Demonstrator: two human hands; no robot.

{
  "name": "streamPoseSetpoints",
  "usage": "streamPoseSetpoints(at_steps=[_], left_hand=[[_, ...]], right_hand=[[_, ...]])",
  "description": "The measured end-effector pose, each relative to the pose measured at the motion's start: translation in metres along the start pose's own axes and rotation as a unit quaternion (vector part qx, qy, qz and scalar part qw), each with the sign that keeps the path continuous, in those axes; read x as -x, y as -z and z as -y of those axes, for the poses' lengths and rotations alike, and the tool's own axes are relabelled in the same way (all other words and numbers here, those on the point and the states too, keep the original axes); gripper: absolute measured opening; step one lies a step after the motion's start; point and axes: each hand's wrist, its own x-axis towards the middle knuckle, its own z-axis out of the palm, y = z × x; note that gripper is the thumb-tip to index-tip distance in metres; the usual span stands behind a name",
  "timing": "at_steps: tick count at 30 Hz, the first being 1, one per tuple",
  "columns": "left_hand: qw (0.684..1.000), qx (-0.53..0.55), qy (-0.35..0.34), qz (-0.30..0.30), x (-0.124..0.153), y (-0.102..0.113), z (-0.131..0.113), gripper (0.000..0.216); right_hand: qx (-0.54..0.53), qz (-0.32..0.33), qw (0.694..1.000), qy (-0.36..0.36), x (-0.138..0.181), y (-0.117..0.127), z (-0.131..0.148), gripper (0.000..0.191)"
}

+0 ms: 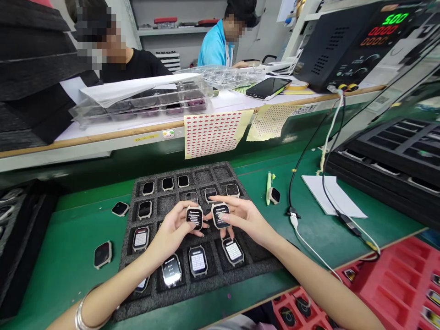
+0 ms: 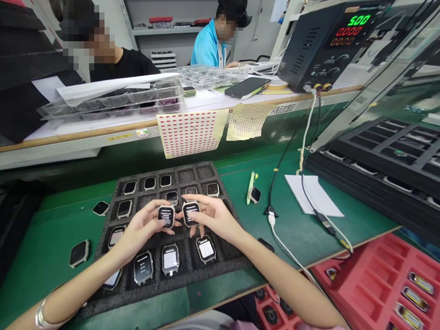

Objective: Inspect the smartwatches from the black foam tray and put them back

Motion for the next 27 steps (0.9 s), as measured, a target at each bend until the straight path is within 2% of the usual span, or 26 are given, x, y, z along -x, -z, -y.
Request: streamPoseSetpoints(at_steps=[4,9,12,14,17,19,21,25,27], left_hand=[[1.0,0.001,-0.005,-0.001,0.0,0.0,0.001,0.028],[1.0,0.01,-0.018,0.001,0.0,0.002,0.0,0.028],[1.0,0.014,-0.018,0.013,0.001,0.002,-0.001,0.027],[0.999,0.017,-0.017,0.026,0.002,0.001,-0.001,0.026],[0.999,0.023,-0.018,0.043,0.002,0.0,-0.002,0.025],[0.998,0.025,-0.018,0.045,0.002,-0.001,-0.002,0.025],[0.999,0.025,-0.016,0.043,0.002,-0.001,-0.001,0.027],[0.999,0.019,-0.015,0.038,0.002,-0.002,-0.002,0.028],[0.999,0.015,-0.012,0.035,0.003,-0.002,-0.003,0.027]], right_hand=[[0.029,0.004,1.0,0.007,0.001,-0.001,-0.001,0.045],[0.049,0.061,0.997,0.006,0.01,0.003,0.002,0.072],[0.099,0.086,0.991,-0.024,0.025,0.014,0.011,0.071],[0.191,0.098,0.976,-0.039,0.039,0.025,0.019,0.063],[0.369,0.088,0.925,-0.018,0.057,0.045,0.029,0.05],[0.437,0.081,0.896,0.001,0.065,0.056,0.029,0.046],[0.471,0.083,0.878,0.0,0.07,0.064,0.025,0.046],[0.51,0.088,0.855,-0.003,0.074,0.073,0.019,0.06],[0.516,0.069,0.853,0.023,0.07,0.077,0.019,0.056]])
